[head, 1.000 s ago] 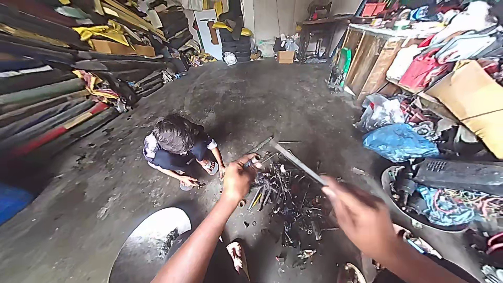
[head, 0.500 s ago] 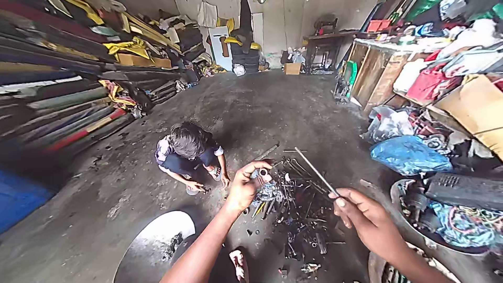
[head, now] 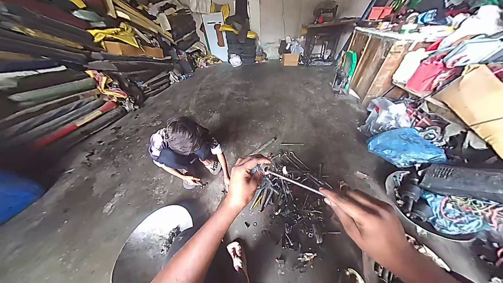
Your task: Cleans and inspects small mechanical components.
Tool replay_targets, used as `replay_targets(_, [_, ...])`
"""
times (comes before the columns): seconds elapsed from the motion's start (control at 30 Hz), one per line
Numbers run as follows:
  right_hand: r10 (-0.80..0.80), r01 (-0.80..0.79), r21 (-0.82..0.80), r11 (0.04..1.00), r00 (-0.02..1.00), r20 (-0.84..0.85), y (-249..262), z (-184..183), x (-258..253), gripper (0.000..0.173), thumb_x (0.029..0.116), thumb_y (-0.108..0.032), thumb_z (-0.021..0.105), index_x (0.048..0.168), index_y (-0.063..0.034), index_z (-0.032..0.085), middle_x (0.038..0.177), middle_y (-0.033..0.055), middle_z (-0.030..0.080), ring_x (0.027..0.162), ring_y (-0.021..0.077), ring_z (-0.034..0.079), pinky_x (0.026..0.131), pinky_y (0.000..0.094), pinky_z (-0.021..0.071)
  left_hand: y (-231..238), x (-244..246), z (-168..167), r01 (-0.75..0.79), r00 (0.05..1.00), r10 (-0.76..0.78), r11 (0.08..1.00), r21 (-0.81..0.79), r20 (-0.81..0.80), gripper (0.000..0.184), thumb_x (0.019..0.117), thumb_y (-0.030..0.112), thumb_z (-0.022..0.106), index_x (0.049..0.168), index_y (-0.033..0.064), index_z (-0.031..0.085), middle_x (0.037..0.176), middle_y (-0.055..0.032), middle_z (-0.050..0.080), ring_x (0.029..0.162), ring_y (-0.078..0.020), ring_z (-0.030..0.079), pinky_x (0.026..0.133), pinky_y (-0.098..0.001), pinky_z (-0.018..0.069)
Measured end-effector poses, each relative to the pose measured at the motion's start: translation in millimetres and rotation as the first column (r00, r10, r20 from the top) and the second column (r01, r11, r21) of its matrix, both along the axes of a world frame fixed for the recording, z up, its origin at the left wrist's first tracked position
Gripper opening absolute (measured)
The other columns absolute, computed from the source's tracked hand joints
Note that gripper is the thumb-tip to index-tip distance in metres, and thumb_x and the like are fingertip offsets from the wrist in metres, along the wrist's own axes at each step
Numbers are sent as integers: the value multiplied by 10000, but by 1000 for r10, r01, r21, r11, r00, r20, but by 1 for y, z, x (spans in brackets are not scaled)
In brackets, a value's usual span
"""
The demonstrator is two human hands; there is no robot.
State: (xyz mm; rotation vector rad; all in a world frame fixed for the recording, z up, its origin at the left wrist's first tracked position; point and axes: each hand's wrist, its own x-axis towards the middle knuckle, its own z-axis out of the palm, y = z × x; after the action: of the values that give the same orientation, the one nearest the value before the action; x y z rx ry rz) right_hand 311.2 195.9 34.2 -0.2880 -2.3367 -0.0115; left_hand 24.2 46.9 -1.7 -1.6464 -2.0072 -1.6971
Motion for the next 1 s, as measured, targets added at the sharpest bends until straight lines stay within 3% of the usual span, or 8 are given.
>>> replay_targets(0.33, [-48, 29, 198, 980, 995, 88, -17, -2, -6, 286, 1003, -156, 554, 1185, -158, 774, 763, 96, 648, 629, 268, 633, 497, 379, 495, 1, 33, 1, -151, 885, 54, 973, -176, -462, 214, 1008, 409, 619, 1165, 362, 758, 1167, 137, 737, 1125, -166, 638, 928, -456, 499])
replay_targets(0.5, [-87, 61, 153, 986, 982, 167, -20, -3, -19, 265, 994, -188, 570, 1142, -140, 785, 736, 103, 651, 577, 274, 640, 466, 398, 510, 13, 64, 7, -216, 774, 80, 966, -144, -628, 178, 991, 321, 630, 1104, 389, 750, 1117, 161, 742, 1099, -220, 628, 914, -521, 440])
replay_targets(0.63, [-79, 106, -143, 984, 980, 182, -4, 21, -4, 316, 1026, -334, 528, 1135, -203, 795, 899, 36, 771, 756, 219, 742, 630, 489, 600, 4, 13, 10, -428, 820, 234, 857, -288, -523, 164, 955, 402, 686, 1089, 362, 770, 1070, 110, 757, 1081, -244, 645, 881, -536, 493])
replay_targets(0.73, [-8, 67, -380, 923, 988, 154, 15, 22, 5, 312, 1014, -370, 542, 1143, -227, 788, 917, -37, 771, 769, 76, 713, 685, 362, 603, -6, -24, 2, -178, 977, 210, 908, -380, 43, 220, 894, 323, 784, 1106, 268, 795, 1125, 52, 747, 1092, -131, 678, 985, -435, 544])
replay_targets(0.8, [97, -30, -594, 804, 992, 82, 26, 20, 7, 266, 996, -318, 586, 1122, -182, 778, 871, -75, 745, 698, 0, 659, 633, 211, 568, -8, -25, -2, 40, 876, 76, 973, -229, 477, 208, 874, 176, 804, 1081, 149, 794, 1114, -13, 704, 1067, -142, 646, 945, -368, 547])
replay_targets(0.87, [209, -178, -824, 537, 975, -74, 29, 15, 4, 223, 992, -211, 609, 1114, -82, 743, 777, -30, 681, 599, 40, 588, 536, 185, 497, -12, -14, 3, 175, 728, -67, 980, -91, 683, 208, 918, 124, 748, 1117, 67, 766, 1068, -58, 742, 979, -144, 688, 890, -345, 576])
replay_targets(0.93, [273, -285, -917, 279, 939, -209, 26, 8, 0, 213, 1017, -164, 571, 1135, -32, 688, 751, 13, 647, 593, 87, 590, 544, 222, 523, -13, -3, 1, 299, 731, -231, 954, 4, 642, 262, 943, 148, 715, 1176, 31, 737, 1114, -82, 736, 1027, -162, 686, 944, -354, 565])
replay_targets(1.0, [332, -315, -932, 181, 911, -244, 21, 2, -3, 205, 1036, -166, 543, 1149, -24, 638, 810, 54, 672, 664, 137, 643, 613, 279, 573, -10, 7, -1, 346, 854, -332, 937, 37, 402, 283, 952, 221, 726, 1171, 43, 752, 1179, -66, 734, 1125, -159, 674, 1026, -360, 543])
